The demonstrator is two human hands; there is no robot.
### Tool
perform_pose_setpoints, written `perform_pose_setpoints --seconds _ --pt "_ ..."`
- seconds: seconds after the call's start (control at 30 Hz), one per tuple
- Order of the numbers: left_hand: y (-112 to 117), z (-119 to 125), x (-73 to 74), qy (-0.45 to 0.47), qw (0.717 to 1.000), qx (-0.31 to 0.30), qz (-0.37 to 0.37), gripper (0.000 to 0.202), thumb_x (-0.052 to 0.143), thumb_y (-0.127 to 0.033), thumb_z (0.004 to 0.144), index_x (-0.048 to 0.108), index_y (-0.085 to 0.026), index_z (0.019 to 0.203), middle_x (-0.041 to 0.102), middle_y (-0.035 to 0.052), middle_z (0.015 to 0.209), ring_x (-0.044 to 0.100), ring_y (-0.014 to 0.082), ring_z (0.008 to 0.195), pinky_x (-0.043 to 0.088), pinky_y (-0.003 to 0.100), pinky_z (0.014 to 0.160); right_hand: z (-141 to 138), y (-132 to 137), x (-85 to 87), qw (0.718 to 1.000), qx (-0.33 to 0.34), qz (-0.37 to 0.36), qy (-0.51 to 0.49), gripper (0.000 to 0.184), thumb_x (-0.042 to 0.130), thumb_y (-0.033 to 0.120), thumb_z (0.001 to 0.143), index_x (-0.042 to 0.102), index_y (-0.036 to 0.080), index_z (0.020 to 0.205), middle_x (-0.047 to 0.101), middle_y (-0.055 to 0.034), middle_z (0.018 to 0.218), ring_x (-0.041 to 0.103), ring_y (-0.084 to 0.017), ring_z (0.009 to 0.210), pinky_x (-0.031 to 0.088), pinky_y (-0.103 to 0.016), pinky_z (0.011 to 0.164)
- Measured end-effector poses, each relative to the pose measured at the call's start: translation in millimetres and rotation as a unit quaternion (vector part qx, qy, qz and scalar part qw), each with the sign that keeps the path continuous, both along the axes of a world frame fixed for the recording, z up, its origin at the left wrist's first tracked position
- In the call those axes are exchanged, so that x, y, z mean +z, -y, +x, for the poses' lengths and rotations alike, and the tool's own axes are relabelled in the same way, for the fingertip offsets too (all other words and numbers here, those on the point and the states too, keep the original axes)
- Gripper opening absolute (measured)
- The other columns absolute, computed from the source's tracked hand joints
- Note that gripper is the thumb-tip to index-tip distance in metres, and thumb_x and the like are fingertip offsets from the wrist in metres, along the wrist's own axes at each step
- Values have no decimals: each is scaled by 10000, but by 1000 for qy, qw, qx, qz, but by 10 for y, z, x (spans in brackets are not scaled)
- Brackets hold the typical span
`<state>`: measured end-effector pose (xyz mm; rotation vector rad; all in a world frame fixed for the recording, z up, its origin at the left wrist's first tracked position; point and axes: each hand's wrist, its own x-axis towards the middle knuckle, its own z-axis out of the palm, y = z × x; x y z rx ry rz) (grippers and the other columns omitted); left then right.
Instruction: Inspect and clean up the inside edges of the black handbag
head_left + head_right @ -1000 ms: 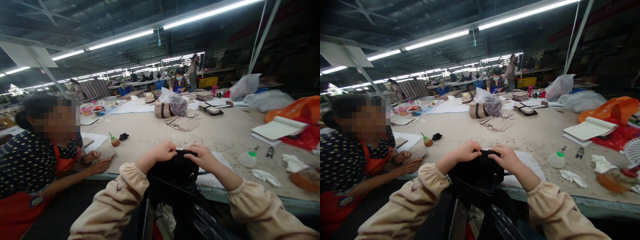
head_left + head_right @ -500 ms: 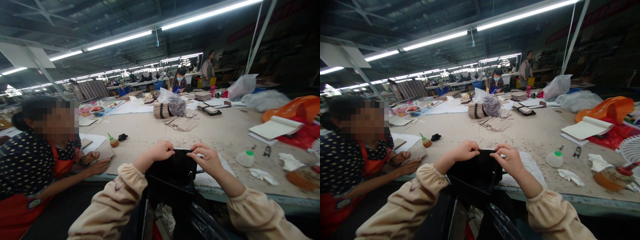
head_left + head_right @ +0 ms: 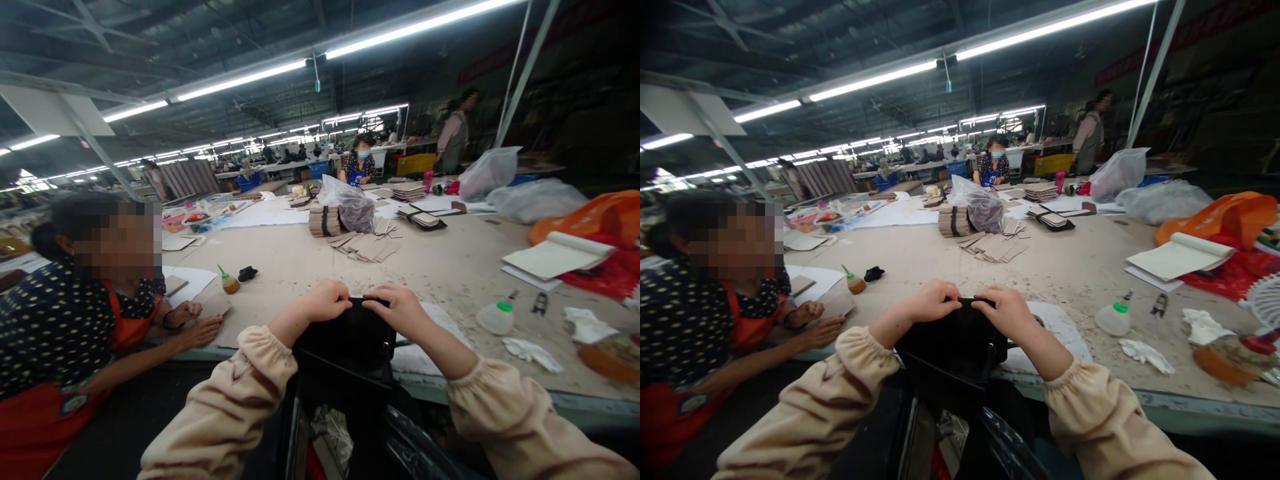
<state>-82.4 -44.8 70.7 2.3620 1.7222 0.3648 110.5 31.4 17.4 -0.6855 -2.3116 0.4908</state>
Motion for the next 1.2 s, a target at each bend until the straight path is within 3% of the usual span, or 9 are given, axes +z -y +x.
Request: perform_pose_setpoints --seconds 0.37,0.67,0.77,0.93,1.2 --pt "5 -41 10 9 999 34 -19 162 608 -287 786 675 -150 731 664 17 732 560 135 695 418 222 684 11 37 49 999 11 31 -5 168 592 256 829 659 206 683 594 -11 700 566 -154 693 430 -283 650" --pt "13 -45 47 -21 998 51 -20 168 573 -256 797 680 -148 725 667 28 720 557 136 671 409 230 662 35 1 2 998 55 -5 -33 197 518 264 863 707 214 837 672 -34 837 622 -172 781 497 -295 722" --pt "-6 -42 39 -28 998 52 -17 170 567 -254 801 680 -146 731 672 37 737 560 141 675 411 235 663 67 -40 -69 998 33 -31 -53 228 489 277 868 706 222 909 696 -35 919 641 -187 854 512 -315 792" --pt "-5 -67 29 -35 998 57 -10 179 555 -251 814 675 -140 742 672 48 747 568 150 695 415 243 679 146 -107 -169 988 -70 -100 -89 290 473 346 875 680 213 1026 697 -47 988 637 -226 945 500 -390 871" --pt "-15 -74 3 -38 998 57 -7 170 555 -255 813 661 -148 733 656 41 734 558 152 692 408 245 666 -40 33 40 999 -13 42 16 288 572 365 844 657 203 1067 680 -49 954 621 -207 872 491 -332 779"
